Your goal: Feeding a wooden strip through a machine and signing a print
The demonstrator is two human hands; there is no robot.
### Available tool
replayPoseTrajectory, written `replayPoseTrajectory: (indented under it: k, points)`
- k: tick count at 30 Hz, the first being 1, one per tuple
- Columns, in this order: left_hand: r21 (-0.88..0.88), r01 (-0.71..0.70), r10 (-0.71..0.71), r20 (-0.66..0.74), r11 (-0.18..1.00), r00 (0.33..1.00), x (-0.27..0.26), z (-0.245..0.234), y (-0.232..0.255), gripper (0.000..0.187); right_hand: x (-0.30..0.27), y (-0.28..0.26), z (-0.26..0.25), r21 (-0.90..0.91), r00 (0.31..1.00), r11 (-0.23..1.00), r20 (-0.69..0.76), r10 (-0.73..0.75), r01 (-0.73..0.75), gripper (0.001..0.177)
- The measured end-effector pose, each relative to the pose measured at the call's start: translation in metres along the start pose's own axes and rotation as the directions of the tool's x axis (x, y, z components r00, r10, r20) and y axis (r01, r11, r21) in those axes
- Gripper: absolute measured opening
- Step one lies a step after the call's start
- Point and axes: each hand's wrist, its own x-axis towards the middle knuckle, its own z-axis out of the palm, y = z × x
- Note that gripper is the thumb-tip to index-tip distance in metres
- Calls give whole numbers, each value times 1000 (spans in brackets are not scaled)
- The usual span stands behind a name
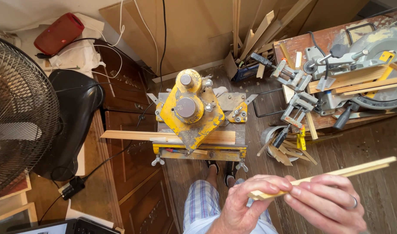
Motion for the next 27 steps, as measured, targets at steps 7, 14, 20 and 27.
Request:
replayPoseTrajectory:
  k: [7, 14, 20, 27]
  points:
    - [-44, -36, 37, 16, 998, 999, -1, 1, -1, 16, -3, 2, -3, -87, 998, 994, 4, -62, 62, 18]
    - [-132, -22, 24, 13, 991, 1000, 1, 2, 3, 16, -5, 6, -4, -202, 987, 966, 9, -163, 161, 44]
    - [-104, 148, -166, -194, 984, 967, -1, -3, -11, 23, 34, 7, 2, -16, 983, 1000, 184, -1, 4, 22]
    - [-130, 278, -307, -431, 952, 848, -12, -17, -61, 24, 4, 32, 58, 18, 986, 1000, 164, 17, -20, 23]
